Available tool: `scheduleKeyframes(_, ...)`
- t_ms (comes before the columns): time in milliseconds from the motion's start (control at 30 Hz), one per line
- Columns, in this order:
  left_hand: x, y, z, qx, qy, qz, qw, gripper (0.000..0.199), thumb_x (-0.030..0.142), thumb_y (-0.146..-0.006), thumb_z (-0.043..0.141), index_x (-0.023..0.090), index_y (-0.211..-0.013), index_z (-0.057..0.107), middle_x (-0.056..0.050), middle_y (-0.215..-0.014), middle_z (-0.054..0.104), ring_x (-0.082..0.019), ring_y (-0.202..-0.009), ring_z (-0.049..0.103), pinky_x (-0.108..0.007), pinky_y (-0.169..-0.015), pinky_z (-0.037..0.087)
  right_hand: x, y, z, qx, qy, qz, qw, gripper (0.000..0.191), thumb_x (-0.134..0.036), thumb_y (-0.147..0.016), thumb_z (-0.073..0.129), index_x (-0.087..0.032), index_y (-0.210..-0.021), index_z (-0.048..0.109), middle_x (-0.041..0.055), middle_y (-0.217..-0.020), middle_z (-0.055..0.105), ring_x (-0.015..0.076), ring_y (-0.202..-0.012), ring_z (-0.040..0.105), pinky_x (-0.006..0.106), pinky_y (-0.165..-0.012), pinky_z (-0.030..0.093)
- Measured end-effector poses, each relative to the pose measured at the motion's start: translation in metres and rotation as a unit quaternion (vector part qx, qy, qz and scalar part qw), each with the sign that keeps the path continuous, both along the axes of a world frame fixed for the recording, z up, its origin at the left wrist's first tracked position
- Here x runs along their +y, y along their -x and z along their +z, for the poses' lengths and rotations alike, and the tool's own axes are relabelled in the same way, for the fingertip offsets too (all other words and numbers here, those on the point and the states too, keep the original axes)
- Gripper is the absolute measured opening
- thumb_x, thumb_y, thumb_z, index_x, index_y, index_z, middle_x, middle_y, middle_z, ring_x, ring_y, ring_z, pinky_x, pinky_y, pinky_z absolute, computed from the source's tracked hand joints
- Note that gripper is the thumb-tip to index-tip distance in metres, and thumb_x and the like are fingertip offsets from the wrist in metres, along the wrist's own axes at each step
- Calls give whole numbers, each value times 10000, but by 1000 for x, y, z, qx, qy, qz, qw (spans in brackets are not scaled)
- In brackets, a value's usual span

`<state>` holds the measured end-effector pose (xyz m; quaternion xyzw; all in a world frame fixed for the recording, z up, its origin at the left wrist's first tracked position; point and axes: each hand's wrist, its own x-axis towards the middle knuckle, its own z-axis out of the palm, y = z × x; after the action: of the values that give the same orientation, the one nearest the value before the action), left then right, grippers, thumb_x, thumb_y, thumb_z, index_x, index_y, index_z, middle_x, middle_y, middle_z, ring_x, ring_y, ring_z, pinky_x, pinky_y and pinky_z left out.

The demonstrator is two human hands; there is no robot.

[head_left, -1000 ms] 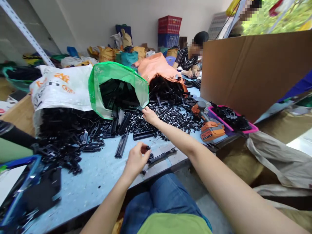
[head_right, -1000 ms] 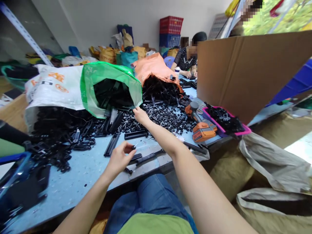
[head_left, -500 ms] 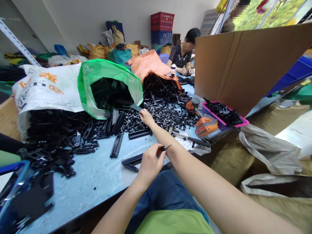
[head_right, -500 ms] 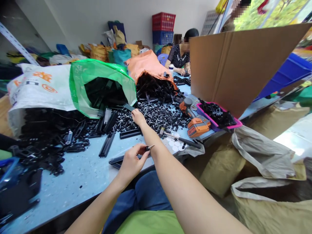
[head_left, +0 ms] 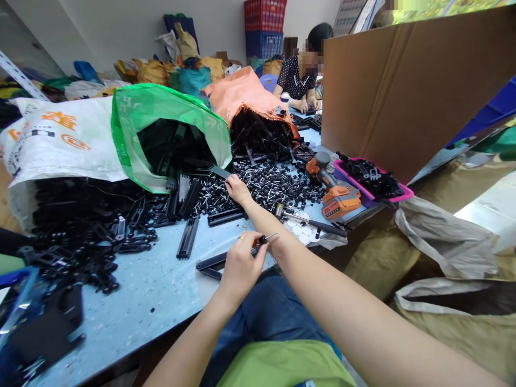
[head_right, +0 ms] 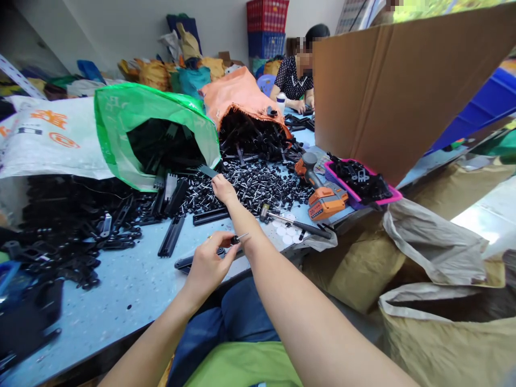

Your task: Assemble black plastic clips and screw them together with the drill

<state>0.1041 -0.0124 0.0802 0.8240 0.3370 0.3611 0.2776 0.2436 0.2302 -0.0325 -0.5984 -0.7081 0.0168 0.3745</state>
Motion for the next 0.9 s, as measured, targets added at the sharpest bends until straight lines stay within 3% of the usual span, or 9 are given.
scheduleKeyframes(200,3,-6,-7,-20,6,-15,1000,219,137,-836,502,180,-1041,565,-52,-884,613,-154,-770,588,-293,-720,497,1,0,-2,2,-6,-2,1000,189,-223,-925,347,-169,-1001,512,80,-1081,453,160,-948,483,257,-842,381)
scheduleKeyframes(400,-3,-2,-8,-12,-43,-51,998,274,155,-899,398,173,-1142,525,-91,-979,592,-179,-915,577,-327,-809,491,1,-1,-3,4,-9,-3,1000,186,-223,-921,351,-171,-993,514,77,-1074,460,154,-900,492,253,-818,391)
scheduleKeyframes(567,-11,4,0,48,-102,-128,985,314,122,-905,348,170,-1185,482,-91,-921,567,-175,-852,569,-310,-743,498,1,-1,-3,6,-11,0,1000,184,-217,-919,354,-169,-988,517,75,-1077,461,148,-907,496,247,-827,387)
scheduleKeyframes(733,-12,4,4,81,-125,-59,987,248,129,-909,333,161,-1088,501,-77,-850,556,-184,-789,559,-321,-704,491,0,-1,-2,7,-13,2,1000,178,-219,-918,359,-170,-989,516,74,-1075,463,147,-921,496,243,-828,385)
scheduleKeyframes(900,-15,4,6,90,-118,-87,985,230,119,-906,343,161,-1067,502,-80,-869,558,-185,-795,553,-315,-706,480,0,0,-2,7,-16,1,1000,187,-219,-919,354,-163,-992,516,77,-1080,464,149,-915,497,245,-825,387)
